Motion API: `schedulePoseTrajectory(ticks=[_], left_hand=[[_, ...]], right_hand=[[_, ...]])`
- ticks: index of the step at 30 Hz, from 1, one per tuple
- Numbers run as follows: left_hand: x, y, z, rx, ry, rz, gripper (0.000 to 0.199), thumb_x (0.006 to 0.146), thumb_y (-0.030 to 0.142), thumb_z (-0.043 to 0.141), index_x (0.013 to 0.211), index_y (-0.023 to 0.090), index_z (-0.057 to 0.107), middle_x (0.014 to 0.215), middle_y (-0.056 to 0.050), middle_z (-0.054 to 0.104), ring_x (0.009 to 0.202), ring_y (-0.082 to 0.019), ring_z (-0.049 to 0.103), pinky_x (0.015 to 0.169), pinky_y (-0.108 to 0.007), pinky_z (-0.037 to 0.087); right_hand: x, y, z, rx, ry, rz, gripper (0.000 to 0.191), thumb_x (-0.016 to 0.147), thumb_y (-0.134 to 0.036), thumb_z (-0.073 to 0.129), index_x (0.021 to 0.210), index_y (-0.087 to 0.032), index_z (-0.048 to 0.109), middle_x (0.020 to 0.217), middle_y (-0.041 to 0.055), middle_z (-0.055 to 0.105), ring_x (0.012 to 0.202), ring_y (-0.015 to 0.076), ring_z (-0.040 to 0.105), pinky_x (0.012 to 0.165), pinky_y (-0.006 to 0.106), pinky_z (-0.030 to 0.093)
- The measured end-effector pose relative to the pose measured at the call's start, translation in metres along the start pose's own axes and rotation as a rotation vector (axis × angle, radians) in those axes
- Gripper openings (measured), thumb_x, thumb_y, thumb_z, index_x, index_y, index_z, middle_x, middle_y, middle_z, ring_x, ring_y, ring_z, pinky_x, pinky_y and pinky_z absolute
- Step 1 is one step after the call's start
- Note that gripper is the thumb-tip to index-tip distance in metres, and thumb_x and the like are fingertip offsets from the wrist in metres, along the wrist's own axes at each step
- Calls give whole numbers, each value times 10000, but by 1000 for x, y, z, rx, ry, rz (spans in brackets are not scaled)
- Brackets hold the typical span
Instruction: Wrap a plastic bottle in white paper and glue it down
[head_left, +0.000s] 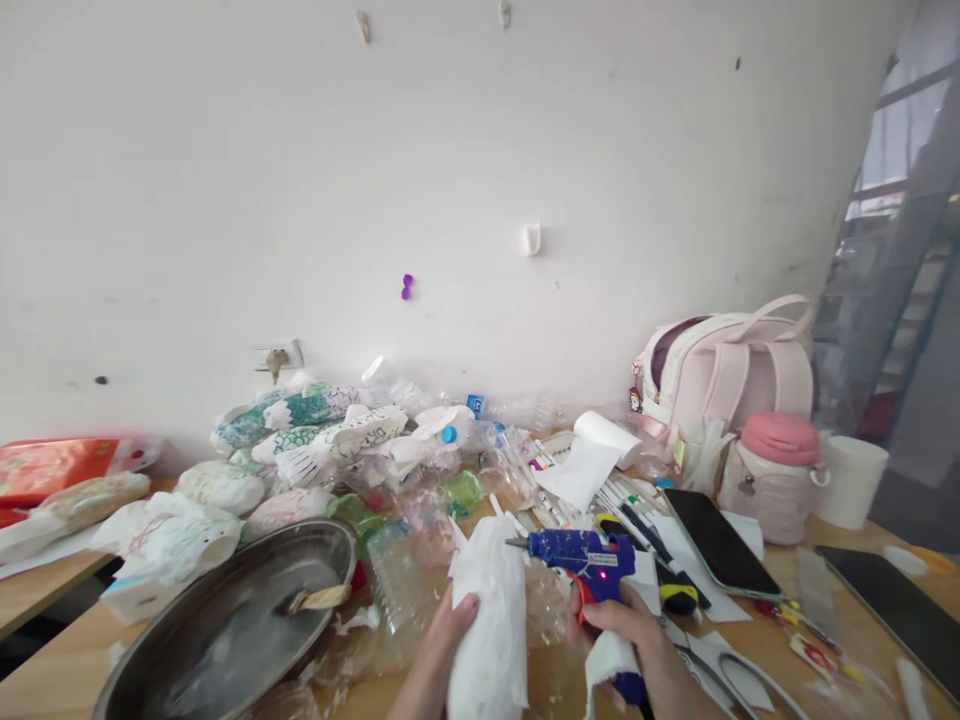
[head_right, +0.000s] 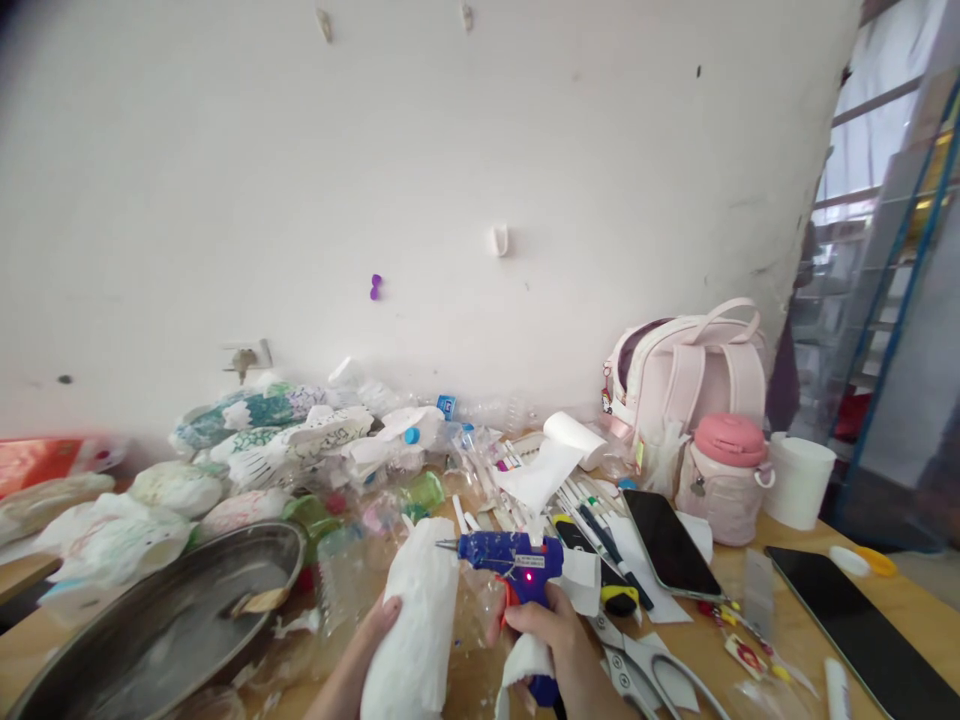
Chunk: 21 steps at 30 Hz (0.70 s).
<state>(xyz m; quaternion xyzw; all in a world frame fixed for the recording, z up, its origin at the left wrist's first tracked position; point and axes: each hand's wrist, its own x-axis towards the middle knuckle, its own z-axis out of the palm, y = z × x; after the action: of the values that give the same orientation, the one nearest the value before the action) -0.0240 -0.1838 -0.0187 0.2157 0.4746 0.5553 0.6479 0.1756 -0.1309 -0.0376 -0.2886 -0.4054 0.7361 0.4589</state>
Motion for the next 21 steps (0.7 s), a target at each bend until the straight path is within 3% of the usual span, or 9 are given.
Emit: schedulePoseTrajectory(ticks=[8,16,21], left_hand=[[1,-5,-2,68,62,-12,647,675,504,665,1230,188,557,1177,-95,658,1143,-335,548,929,-383,459],[-1,-3,-2,0,27,-188,607,716,512,614,1199,146,576,1075,-136,702,1069,-359,596,874,-421,484],[1,-2,-1,-15,43,-171,564,722,483,620,1181,156,592,1044,-133,714,1014,-366,626,828,-425,507]], right_hand=[[-4,-3,4,51,-39,26,163,633,-284,689,690,-140,638,603,31,675,367,101,486,432,234,428],[-8,-6,6,45,-28,-16,170,658,-308,662,705,-152,615,586,24,658,338,102,440,275,205,311],[-7,-5,7,-11,-19,19,163,653,-298,650,698,-144,626,539,6,623,326,95,429,294,210,299]])
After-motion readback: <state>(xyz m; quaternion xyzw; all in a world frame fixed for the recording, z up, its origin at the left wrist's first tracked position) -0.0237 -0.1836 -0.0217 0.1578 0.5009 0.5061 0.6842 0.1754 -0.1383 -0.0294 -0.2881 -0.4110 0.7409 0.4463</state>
